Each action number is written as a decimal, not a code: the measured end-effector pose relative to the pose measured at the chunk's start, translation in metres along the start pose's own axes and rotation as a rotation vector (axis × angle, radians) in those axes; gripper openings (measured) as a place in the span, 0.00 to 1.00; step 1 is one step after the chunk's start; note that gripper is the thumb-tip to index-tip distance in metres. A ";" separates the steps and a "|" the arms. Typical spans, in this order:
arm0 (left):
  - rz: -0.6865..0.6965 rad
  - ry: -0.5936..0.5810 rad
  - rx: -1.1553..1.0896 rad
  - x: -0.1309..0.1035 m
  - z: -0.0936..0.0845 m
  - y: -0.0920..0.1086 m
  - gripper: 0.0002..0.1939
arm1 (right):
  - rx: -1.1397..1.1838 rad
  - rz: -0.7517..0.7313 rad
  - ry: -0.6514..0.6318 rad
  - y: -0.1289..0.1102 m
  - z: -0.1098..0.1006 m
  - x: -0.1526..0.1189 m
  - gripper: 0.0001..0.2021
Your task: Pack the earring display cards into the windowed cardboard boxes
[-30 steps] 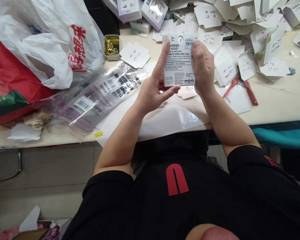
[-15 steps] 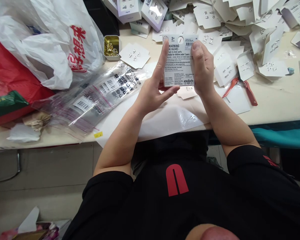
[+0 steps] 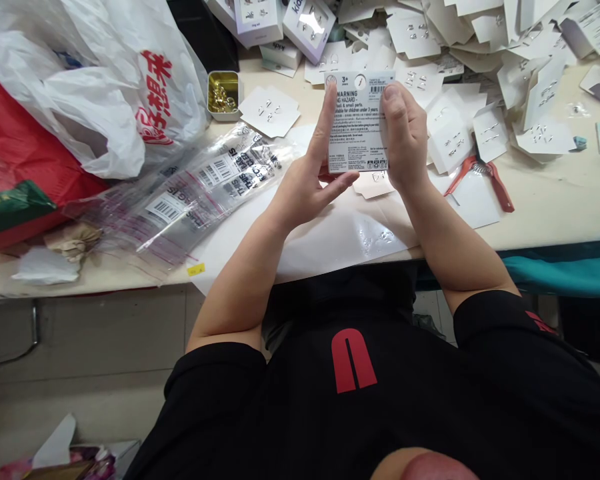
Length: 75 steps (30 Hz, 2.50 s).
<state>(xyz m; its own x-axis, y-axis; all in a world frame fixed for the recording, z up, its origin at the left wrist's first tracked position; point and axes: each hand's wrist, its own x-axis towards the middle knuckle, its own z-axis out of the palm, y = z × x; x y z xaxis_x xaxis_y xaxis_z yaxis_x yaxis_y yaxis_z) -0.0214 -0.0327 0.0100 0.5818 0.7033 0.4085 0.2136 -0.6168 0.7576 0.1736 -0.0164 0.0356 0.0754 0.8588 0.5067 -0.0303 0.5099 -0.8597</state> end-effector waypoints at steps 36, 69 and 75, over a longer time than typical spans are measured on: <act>0.021 0.007 0.009 0.003 0.000 0.008 0.54 | -0.086 0.071 0.034 -0.008 0.002 0.000 0.23; -0.108 0.034 -0.057 0.002 0.007 0.005 0.61 | -0.010 0.024 0.037 -0.001 0.000 0.000 0.22; -0.096 0.031 -0.079 -0.001 0.003 0.000 0.59 | 0.003 0.006 0.040 -0.001 0.002 -0.001 0.22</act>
<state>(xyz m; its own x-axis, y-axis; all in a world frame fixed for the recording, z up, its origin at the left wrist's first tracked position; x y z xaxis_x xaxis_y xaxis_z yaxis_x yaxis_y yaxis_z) -0.0197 -0.0346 0.0079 0.5372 0.7688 0.3469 0.2034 -0.5172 0.8313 0.1714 -0.0177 0.0357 0.1154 0.8593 0.4983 -0.0336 0.5048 -0.8626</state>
